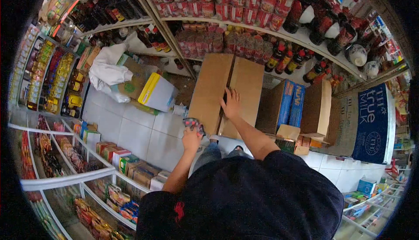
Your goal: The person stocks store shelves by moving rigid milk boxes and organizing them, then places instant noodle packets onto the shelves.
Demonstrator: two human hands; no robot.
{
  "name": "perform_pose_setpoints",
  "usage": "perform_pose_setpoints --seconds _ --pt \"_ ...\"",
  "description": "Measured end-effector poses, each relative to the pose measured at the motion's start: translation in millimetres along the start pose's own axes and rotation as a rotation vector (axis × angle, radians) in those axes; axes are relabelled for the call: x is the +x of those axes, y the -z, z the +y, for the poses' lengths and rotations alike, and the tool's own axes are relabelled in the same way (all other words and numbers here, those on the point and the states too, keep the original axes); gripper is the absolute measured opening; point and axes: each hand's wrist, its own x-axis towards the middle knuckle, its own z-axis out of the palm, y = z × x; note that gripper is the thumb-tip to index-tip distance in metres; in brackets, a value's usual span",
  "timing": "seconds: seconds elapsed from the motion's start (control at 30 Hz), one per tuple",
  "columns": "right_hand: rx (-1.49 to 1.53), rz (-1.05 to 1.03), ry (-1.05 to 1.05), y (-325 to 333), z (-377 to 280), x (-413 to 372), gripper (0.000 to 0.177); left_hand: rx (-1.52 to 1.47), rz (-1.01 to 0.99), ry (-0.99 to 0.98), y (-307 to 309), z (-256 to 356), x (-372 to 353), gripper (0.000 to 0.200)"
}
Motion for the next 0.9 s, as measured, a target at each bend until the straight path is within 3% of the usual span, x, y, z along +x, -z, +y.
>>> perform_pose_setpoints --seconds 0.07,0.13,0.2,0.27,0.33,0.4,0.47,0.5,0.57,0.67,0.7,0.73,0.8,0.83,0.87,0.9 --pt "0.076 0.011 0.002 2.9 -2.0 0.5 0.057 -0.079 0.080 -0.090 5.2 19.4 -11.3 0.041" --pt "0.148 0.038 -0.002 14.9 -6.7 -11.3 0.056 -0.087 0.030 -0.046 20.8 38.8 -20.9 0.043" --pt "0.412 0.025 -0.003 34.1 -11.6 -24.5 0.056 -0.178 0.072 0.004 23.0 49.7 -24.4 0.042" --pt "0.343 -0.005 -0.002 44.2 -9.8 -43.6 0.055 -0.246 0.071 0.031 24.2 54.5 -23.5 0.041" --pt "0.532 -0.104 0.003 45.7 -5.9 -62.2 0.053 -0.313 0.066 0.058 14.6 49.6 -18.5 0.040" --pt "0.536 -0.081 -0.009 38.2 5.0 -73.3 0.053 -0.747 -0.011 0.265 -10.8 30.4 -3.1 0.036" --pt "0.700 -0.301 -0.029 40.6 15.5 -82.1 0.047 -0.798 -0.047 0.299 7.4 35.4 5.2 0.034" --pt "0.705 -0.295 -0.039 41.6 17.9 -85.8 0.047 -0.682 -0.031 0.251 26.0 43.9 8.9 0.033" --pt "1.383 -0.352 -0.347 41.8 18.9 -92.1 0.046 -0.570 0.034 0.160 31.4 46.2 21.9 0.031" --pt "1.521 -0.392 -0.450 43.3 22.5 -91.1 0.049 -0.791 -0.011 0.139 22.0 52.8 47.0 0.030" --pt "1.521 -0.390 -0.447 47.2 21.8 -88.6 0.049 -0.879 -0.175 0.240 67.0 82.0 39.1 0.030" --pt "1.520 -0.448 -0.415 54.1 19.1 -86.2 0.051 -0.879 -0.174 0.239 58.5 79.6 45.5 0.030" --pt "1.516 -0.511 -0.380 58.4 12.6 -80.5 0.054 -1.114 -0.191 -0.021 18.6 64.9 59.1 0.026" --pt "1.435 -0.553 -0.348 53.4 8.1 -76.9 0.055 -1.078 -0.224 -0.035 11.2 63.7 60.4 0.030" --pt "1.354 -0.594 -0.315 48.3 2.4 -73.8 0.057 -1.079 -0.217 -0.031 4.6 60.6 59.2 0.030" --pt "1.352 -0.603 -0.308 42.7 -4.0 -72.1 0.057 -1.047 -0.368 0.156 15.5 69.9 53.3 0.032"
